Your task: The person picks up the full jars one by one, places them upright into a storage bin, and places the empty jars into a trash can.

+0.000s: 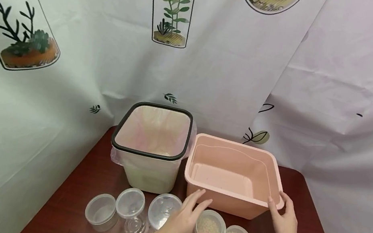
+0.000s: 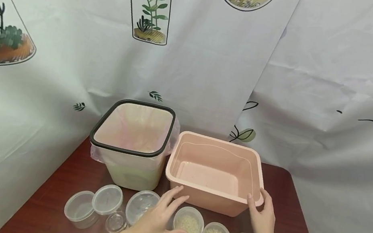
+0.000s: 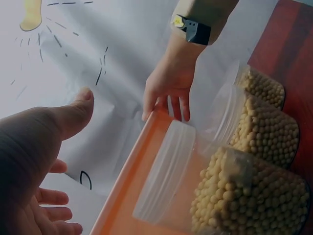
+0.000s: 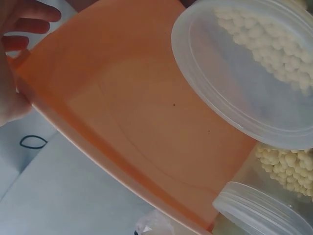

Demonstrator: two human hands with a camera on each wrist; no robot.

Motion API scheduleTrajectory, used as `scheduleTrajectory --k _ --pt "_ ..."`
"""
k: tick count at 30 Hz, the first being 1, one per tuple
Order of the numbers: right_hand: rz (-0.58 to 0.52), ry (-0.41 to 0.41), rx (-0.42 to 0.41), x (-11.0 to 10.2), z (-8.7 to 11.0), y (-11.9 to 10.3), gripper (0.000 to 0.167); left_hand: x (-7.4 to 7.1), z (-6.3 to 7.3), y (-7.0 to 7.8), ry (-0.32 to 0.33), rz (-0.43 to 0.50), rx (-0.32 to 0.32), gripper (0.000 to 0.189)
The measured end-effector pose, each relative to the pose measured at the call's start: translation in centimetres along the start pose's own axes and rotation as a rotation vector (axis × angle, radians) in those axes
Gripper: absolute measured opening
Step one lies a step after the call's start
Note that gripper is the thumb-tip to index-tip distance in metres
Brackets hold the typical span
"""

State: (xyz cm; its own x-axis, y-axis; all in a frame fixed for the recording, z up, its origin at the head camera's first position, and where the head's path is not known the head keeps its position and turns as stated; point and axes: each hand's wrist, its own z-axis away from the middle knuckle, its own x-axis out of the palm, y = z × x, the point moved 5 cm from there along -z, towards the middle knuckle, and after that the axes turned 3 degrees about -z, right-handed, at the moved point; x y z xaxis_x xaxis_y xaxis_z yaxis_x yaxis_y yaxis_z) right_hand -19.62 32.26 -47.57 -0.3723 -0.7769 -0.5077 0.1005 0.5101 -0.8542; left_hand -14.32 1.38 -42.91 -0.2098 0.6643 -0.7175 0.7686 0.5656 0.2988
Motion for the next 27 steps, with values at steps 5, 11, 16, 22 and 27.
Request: scheduleTrajectory --k 5,11,16,22,27 --pt "-0.054 -0.001 0.021 0.1 0.1 0.4 0.066 1.2 0.0 0.4 -0.069 -0.043 0.021 0.082" --pt "-0.123 0.016 0.022 0.3 0.2 0.5 0.062 2.7 0.0 0.0 -0.211 -0.021 -0.036 0.081" --pt "-0.162 0.027 0.014 0.5 0.3 0.6 0.061 3.7 0.2 -0.4 -0.341 -0.019 -0.100 0.084" --pt "-0.211 0.054 -0.040 0.9 -0.2 2.2 0.060 4.5 0.3 -0.4 -0.401 -0.029 -0.088 0.085" --pt "-0.216 0.073 -0.037 1.4 -1.3 4.7 0.060 4.9 0.3 -0.3 -0.448 -0.068 -0.091 0.082"
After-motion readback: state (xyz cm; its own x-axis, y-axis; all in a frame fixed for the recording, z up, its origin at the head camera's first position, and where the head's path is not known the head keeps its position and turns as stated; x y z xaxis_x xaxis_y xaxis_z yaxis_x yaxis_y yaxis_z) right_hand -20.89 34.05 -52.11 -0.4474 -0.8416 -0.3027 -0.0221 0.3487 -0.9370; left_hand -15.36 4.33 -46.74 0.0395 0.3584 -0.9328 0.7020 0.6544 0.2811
